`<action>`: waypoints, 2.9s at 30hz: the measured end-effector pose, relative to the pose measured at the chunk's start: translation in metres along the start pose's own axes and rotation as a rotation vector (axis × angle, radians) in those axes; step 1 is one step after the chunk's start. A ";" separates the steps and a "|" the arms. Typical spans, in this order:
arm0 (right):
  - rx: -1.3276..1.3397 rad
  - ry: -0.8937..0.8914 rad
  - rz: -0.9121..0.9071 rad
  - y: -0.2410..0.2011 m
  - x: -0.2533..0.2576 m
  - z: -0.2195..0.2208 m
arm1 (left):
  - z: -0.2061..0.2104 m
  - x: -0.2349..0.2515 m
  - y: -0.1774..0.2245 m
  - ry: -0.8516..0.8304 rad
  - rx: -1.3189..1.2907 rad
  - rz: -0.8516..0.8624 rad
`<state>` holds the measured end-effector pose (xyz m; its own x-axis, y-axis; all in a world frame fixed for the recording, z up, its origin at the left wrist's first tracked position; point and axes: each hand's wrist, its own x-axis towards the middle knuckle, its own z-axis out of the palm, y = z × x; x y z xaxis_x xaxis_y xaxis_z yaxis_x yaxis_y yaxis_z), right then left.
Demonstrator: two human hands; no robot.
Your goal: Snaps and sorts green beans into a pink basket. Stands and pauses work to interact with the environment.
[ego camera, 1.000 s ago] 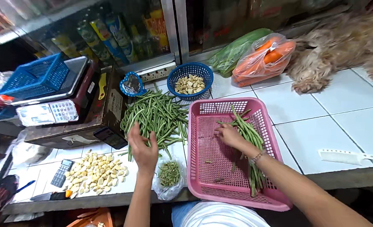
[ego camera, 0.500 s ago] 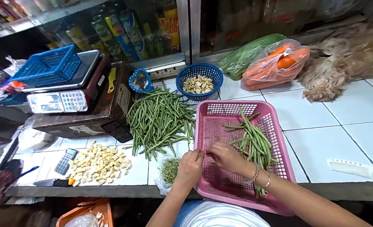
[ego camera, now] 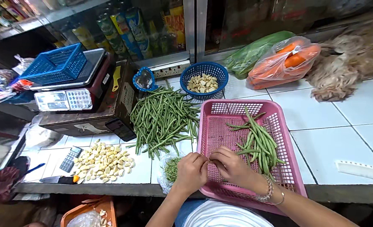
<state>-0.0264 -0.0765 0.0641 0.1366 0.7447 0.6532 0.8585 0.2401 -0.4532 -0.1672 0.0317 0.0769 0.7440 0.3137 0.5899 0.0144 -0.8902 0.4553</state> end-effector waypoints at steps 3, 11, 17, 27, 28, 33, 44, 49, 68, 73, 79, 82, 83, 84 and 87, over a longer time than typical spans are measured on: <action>0.261 0.059 0.093 -0.012 0.001 -0.003 | -0.005 -0.008 0.007 0.081 -0.325 -0.131; 0.978 0.350 0.464 -0.021 0.019 -0.019 | -0.012 -0.042 -0.007 0.066 -0.232 -0.408; 1.326 0.613 0.678 -0.002 0.023 -0.040 | -0.034 -0.047 -0.035 -0.653 0.181 -1.101; 1.373 0.683 0.891 -0.007 0.012 -0.025 | -0.006 -0.040 0.017 -0.005 -0.495 -0.622; 1.328 0.668 0.895 -0.008 0.011 -0.024 | -0.005 -0.039 0.018 0.014 -0.488 -0.638; 0.945 0.188 0.832 -0.027 -0.005 -0.004 | -0.009 -0.025 0.031 0.016 -0.672 -0.769; 0.789 -0.001 0.915 -0.036 -0.002 -0.009 | 0.008 -0.037 0.028 0.039 0.037 -0.158; 0.869 0.078 0.956 -0.041 -0.005 -0.002 | 0.005 -0.038 0.025 0.036 0.048 -0.045; 0.719 -0.710 0.798 -0.027 -0.009 -0.013 | -0.004 -0.069 0.021 -0.191 -0.087 0.062; 0.775 -0.871 0.734 -0.022 -0.021 -0.011 | -0.008 -0.075 0.015 -0.266 -0.218 0.117; 0.732 -0.855 0.749 -0.005 -0.035 -0.030 | -0.031 -0.079 -0.021 -0.171 0.179 -0.466; 0.627 -0.639 0.890 0.008 -0.043 -0.047 | -0.043 -0.068 -0.040 -0.433 0.311 -0.927; 0.589 -0.541 0.935 0.012 -0.045 -0.052 | -0.045 -0.062 -0.043 -0.583 0.318 -1.055; 0.555 -0.462 0.973 0.015 -0.046 -0.056 | -0.044 -0.058 -0.044 -0.674 0.303 -1.120; 0.506 -0.433 0.978 0.020 -0.045 -0.062 | -0.027 -0.061 -0.022 -0.404 0.204 -0.874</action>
<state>0.0155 -0.1438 0.0633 0.3644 0.8744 -0.3205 0.1752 -0.4023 -0.8986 -0.2306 0.0410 0.0492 0.5887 0.7858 -0.1894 0.7548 -0.4506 0.4768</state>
